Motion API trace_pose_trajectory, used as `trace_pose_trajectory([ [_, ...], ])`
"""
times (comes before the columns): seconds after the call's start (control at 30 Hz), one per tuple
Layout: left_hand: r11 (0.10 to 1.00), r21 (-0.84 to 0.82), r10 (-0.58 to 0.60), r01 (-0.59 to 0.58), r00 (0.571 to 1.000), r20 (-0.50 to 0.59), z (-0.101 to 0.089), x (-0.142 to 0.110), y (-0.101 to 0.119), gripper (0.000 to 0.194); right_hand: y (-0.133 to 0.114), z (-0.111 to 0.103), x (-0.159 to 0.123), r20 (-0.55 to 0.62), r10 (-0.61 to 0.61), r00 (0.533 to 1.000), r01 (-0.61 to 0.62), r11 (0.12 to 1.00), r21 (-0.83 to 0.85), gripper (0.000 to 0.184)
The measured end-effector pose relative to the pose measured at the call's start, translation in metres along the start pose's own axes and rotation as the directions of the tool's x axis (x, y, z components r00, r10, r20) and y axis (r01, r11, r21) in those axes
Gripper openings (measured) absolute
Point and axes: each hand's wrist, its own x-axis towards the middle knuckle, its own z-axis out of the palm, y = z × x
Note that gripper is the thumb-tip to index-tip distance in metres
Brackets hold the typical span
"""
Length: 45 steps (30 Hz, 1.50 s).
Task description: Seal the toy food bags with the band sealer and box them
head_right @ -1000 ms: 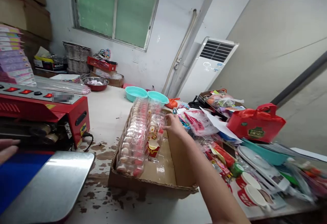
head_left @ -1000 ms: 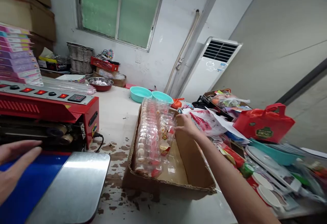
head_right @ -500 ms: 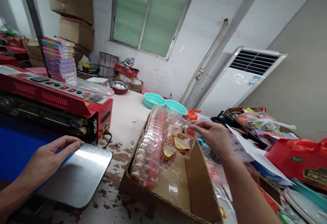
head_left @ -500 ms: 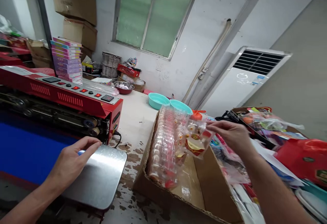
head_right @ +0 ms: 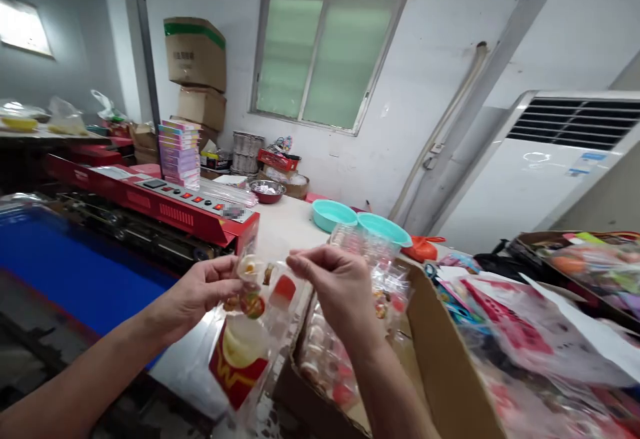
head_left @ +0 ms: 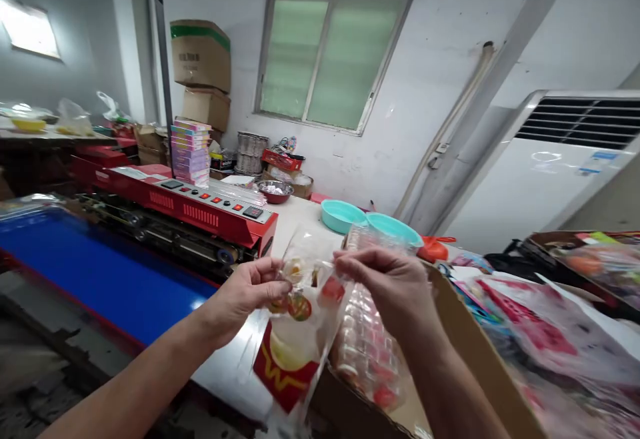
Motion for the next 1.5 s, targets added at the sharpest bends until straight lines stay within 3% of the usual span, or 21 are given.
trace_pose_trajectory([
  [0.17, 0.988, -0.042, -0.153, 0.148, 0.976, -0.155, -0.028, -0.023, -0.015, 0.030, 0.055, 0.040, -0.015, 0.086, 0.210, 0.974, -0.220, 0.967, 0.131, 0.026],
  [0.3, 0.980, -0.128, -0.170, 0.150, 0.971, -0.165, -0.042, -0.034, -0.021, 0.031, 0.077, 0.061, -0.021, 0.149, 0.307, 0.940, -0.333, 0.922, 0.199, 0.026],
  [0.43, 0.967, -0.108, -0.249, 0.229, 0.934, -0.257, -0.051, -0.038, -0.030, 0.029, 0.093, 0.076, -0.026, 0.193, 0.354, 0.915, -0.394, 0.886, 0.243, 0.027],
  [0.67, 0.956, -0.140, -0.284, 0.256, 0.929, -0.238, -0.061, -0.035, -0.037, 0.033, 0.107, 0.085, -0.028, 0.233, 0.372, 0.898, -0.428, 0.860, 0.276, 0.027],
  [0.83, 0.953, -0.110, -0.303, 0.282, 0.897, -0.323, -0.067, -0.028, -0.041, 0.029, 0.113, 0.090, -0.028, 0.227, 0.377, 0.898, -0.432, 0.854, 0.289, 0.026],
  [0.97, 0.944, -0.132, -0.327, 0.303, 0.914, -0.240, -0.070, -0.038, -0.040, 0.037, 0.123, 0.090, -0.027, 0.216, 0.408, 0.887, -0.460, 0.824, 0.331, 0.027],
  [1.07, 0.924, -0.130, -0.380, 0.359, 0.897, -0.227, -0.071, -0.048, -0.038, 0.038, 0.129, 0.090, -0.027, 0.241, 0.400, 0.884, -0.464, 0.806, 0.368, 0.027],
  [1.3, 0.954, -0.054, -0.297, 0.296, 0.899, -0.321, -0.071, -0.048, -0.041, 0.028, 0.124, 0.099, -0.030, 0.273, 0.393, 0.878, -0.471, 0.813, 0.342, 0.030],
  [1.37, 0.958, 0.013, -0.264, 0.286, 0.900, -0.347, -0.069, -0.048, -0.041, 0.038, 0.123, 0.100, -0.031, 0.269, 0.400, 0.876, -0.476, 0.811, 0.341, 0.030],
  [1.5, 0.952, 0.185, -0.167, 0.245, 0.919, -0.358, -0.062, -0.048, -0.042, 0.083, 0.123, 0.102, -0.033, 0.272, 0.394, 0.878, -0.470, 0.817, 0.333, 0.028],
])
